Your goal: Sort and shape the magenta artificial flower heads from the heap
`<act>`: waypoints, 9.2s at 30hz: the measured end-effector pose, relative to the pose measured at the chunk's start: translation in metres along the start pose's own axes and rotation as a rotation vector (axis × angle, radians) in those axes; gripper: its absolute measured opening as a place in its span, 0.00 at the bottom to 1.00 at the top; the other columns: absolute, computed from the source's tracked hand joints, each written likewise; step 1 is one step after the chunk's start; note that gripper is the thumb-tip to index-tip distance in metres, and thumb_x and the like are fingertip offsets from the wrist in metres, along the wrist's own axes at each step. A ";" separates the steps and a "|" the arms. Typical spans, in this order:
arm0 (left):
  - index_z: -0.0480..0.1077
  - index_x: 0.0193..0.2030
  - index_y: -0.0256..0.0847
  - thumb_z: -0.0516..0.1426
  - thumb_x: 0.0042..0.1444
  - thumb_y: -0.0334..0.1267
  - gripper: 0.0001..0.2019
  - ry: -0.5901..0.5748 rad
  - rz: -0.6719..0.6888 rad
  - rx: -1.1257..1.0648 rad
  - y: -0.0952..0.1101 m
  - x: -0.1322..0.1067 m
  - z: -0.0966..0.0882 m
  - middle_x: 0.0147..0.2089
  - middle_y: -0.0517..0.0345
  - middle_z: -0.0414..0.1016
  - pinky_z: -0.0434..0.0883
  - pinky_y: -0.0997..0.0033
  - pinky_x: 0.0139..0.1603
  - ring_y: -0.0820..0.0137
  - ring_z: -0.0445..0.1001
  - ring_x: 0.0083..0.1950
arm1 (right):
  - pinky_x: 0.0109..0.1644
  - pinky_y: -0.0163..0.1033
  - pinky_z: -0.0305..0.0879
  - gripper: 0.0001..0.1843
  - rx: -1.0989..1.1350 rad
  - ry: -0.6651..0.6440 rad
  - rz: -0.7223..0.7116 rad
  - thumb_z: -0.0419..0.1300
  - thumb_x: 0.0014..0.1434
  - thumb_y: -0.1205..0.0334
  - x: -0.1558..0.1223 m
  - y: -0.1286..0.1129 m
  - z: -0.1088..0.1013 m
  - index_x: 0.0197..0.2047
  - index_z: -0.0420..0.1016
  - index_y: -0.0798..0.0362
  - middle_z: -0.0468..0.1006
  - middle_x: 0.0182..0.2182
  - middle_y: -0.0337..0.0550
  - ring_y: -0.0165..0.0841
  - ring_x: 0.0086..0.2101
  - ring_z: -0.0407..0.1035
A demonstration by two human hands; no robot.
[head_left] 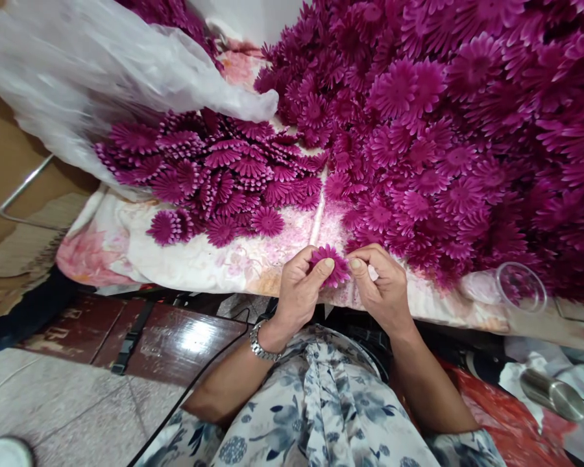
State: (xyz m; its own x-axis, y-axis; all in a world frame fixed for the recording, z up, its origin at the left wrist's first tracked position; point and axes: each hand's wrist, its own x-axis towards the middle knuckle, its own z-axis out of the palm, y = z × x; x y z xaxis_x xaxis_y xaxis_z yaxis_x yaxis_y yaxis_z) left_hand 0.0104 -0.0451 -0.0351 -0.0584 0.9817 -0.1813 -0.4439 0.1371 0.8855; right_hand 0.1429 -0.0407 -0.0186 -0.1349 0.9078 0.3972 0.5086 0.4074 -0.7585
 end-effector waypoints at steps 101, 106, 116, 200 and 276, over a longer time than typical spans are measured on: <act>0.75 0.44 0.42 0.58 0.49 0.29 0.14 0.011 0.417 0.579 0.025 0.050 0.000 0.44 0.55 0.76 0.66 0.68 0.52 0.69 0.72 0.47 | 0.36 0.37 0.66 0.03 0.159 0.392 0.063 0.58 0.57 0.67 -0.020 0.021 -0.019 0.36 0.71 0.52 0.72 0.31 0.39 0.30 0.33 0.68; 0.75 0.33 0.40 0.56 0.55 0.39 0.08 -0.074 0.249 0.596 0.030 0.014 0.000 0.31 0.58 0.75 0.68 0.73 0.37 0.70 0.71 0.34 | 0.40 0.41 0.68 0.07 -0.081 0.351 -0.118 0.59 0.56 0.69 -0.019 0.015 -0.018 0.39 0.70 0.50 0.73 0.36 0.43 0.33 0.38 0.69; 0.78 0.32 0.38 0.65 0.43 0.43 0.11 -0.016 -0.259 -0.036 0.019 -0.002 0.006 0.27 0.58 0.76 0.69 0.76 0.29 0.75 0.70 0.26 | 0.43 0.45 0.70 0.09 -0.326 0.071 -0.436 0.61 0.53 0.70 -0.025 0.009 -0.001 0.38 0.72 0.50 0.74 0.42 0.49 0.36 0.40 0.69; 0.71 0.31 0.38 0.56 0.54 0.34 0.03 -0.154 0.102 0.415 0.010 -0.017 -0.012 0.25 0.62 0.72 0.70 0.78 0.27 0.77 0.69 0.24 | 0.26 0.29 0.63 0.09 0.645 -0.139 0.470 0.65 0.50 0.60 -0.014 -0.006 0.008 0.30 0.69 0.51 0.72 0.22 0.31 0.24 0.22 0.66; 0.69 0.29 0.37 0.54 0.57 0.44 0.13 -0.312 0.137 0.501 0.035 -0.005 0.007 0.24 0.63 0.64 0.60 0.77 0.25 0.77 0.61 0.25 | 0.25 0.31 0.46 0.20 0.083 0.142 0.029 0.54 0.61 0.62 -0.018 0.006 -0.002 0.20 0.51 0.52 0.52 0.19 0.30 0.22 0.21 0.49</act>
State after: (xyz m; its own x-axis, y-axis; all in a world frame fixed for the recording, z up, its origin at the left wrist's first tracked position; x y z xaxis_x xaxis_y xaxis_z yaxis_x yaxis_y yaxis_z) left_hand 0.0010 -0.0444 0.0000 0.2139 0.9767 0.0152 0.0289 -0.0219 0.9993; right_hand 0.1498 -0.0548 -0.0289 0.0031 0.8985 0.4390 0.4381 0.3934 -0.8083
